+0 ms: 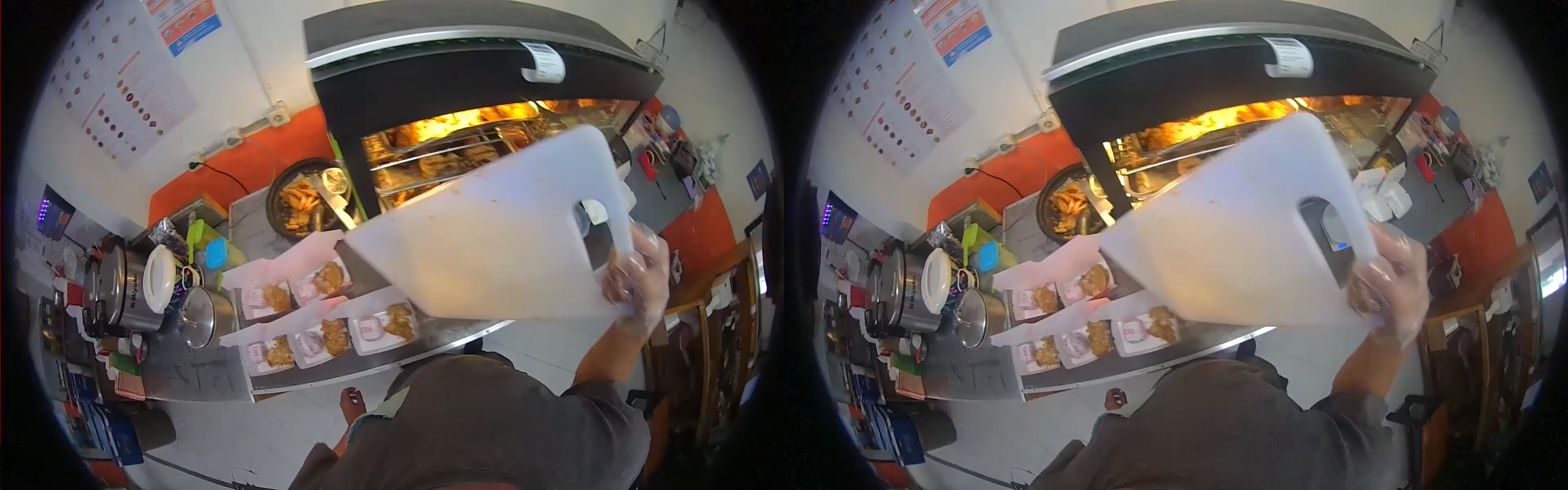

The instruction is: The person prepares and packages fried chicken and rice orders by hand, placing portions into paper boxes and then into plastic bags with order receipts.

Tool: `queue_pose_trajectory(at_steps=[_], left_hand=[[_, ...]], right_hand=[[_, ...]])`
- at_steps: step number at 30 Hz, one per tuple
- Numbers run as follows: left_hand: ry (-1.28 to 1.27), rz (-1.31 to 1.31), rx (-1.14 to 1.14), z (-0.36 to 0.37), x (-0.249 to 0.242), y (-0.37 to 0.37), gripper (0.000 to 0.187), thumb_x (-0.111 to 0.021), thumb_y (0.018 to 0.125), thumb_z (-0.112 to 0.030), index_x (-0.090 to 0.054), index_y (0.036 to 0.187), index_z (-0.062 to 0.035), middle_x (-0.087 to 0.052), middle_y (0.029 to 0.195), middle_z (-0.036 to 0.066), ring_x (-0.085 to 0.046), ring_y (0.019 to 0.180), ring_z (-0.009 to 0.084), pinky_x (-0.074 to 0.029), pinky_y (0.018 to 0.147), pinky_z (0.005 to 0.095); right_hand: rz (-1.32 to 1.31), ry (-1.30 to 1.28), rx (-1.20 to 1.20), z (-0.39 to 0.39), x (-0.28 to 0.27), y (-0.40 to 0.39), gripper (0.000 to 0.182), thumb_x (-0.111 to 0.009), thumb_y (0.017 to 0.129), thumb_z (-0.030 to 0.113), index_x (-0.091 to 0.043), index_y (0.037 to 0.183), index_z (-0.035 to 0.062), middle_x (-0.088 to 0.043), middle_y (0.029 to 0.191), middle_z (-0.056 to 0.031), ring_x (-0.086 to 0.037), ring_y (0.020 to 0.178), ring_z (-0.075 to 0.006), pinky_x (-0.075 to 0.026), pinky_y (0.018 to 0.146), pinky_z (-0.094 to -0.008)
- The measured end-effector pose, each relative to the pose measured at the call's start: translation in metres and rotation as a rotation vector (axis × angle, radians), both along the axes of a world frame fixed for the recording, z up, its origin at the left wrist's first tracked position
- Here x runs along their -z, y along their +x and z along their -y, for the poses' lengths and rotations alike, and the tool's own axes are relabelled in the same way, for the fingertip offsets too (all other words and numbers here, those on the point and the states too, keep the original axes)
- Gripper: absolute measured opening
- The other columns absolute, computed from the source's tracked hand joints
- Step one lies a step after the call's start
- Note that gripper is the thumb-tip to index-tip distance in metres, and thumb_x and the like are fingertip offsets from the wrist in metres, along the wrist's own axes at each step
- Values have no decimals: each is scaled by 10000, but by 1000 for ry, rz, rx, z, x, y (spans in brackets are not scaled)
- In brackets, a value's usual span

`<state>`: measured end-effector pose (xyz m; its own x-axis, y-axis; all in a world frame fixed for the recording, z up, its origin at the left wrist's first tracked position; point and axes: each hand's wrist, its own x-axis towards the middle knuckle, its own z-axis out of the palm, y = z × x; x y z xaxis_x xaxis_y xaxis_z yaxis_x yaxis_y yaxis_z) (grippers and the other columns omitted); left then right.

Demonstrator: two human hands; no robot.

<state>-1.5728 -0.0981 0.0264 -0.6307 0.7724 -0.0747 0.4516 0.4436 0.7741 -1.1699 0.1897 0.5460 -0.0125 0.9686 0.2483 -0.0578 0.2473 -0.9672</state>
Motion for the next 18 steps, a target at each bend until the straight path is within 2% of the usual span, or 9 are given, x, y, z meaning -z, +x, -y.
queue_pose_trajectory(at_steps=[3, 5, 7, 10, 11, 13, 15, 16, 18], left_hand=[[-152, 61, 77, -1, 16, 11, 137, -647, 827, -97, -573, 912, -19, -626, 806, 124, -629, 651, 212, -513, 563, 324], [-250, 80, 92, 0, 37, 16, 207, -667, 817, -155, -582, 949, -21, -632, 760, 109, -636, 648, 219, -520, 579, 343], [-268, 320, 251, 5, 84, 12, 268, -663, 828, -206, -594, 1018, -30, -644, 762, 96, -651, 665, 216, -528, 617, 344], [-593, 445, 303, -22, 65, 32, 314, -652, 854, -277, -607, 1064, -48, -668, 864, 103, -664, 714, 191, -531, 665, 304], [-616, 473, 287, -31, 59, 44, 331, -649, 862, -301, -611, 1079, -54, -676, 898, 105, -669, 730, 183, -533, 681, 291], [-485, 415, 260, -47, 29, 71, 351, -656, 865, -311, -607, 1088, -44, -672, 943, 122, -662, 745, 180, -533, 681, 289], [-445, 539, 63, -51, 23, 93, 368, -666, 861, -304, -600, 1102, -35, -669, 951, 137, -659, 759, 187, -531, 687, 292], [-419, 559, 67, -46, 21, 103, 364, -666, 860, -294, -597, 1109, -38, -672, 949, 136, -658, 768, 202, -530, 699, 305], [-498, 547, 99, -32, 10, 123, 368, -661, 863, -295, -595, 1114, -33, -673, 961, 139, -659, 773, 201, -528, 709, 307]], right_hand=[[-28, -54, -113, 14, 11, 55, 546, -660, 756, 196, -554, 1175, -137, -520, 596, -28, -422, 414, -58, -294, 364, -200], [170, -54, -242, 6, 33, 66, 482, -655, 800, 230, -596, 1187, -51, -563, 664, -34, -444, 448, -47, -315, 392, -191], [389, -263, -396, -5, 60, 40, 435, -645, 843, 280, -616, 1205, 40, -649, 784, -80, -546, 519, -111, -422, 456, -253], [679, 32, -300, -25, 181, -13, 414, -605, 874, 237, -567, 1231, 30, -676, 892, -165, -624, 659, -253, -494, 582, -344], [833, -41, -264, -30, 200, -27, 454, -591, 872, 248, -535, 1268, 31, -664, 914, -218, -651, 745, -348, -512, 645, -404], [761, -146, -310, -33, 256, -50, 556, -569, 856, 255, -431, 1350, 41, -623, 964, -285, -592, 858, -488, -488, 764, -499], [849, -380, -515, -44, 277, -70, 613, -564, 842, 242, -356, 1399, 87, -627, 973, -280, -600, 910, -465, -470, 828, -505], [837, -395, -537, -45, 297, -74, 613, -564, 842, 242, -356, 1399, 87, -627, 973, -280, -600, 910, -465, -470, 828, -505], [867, -401, -713, -47, 349, -87, 567, -593, 821, 239, -438, 1356, 131, -645, 1007, -236, -599, 973, -421, -458, 889, -475]])
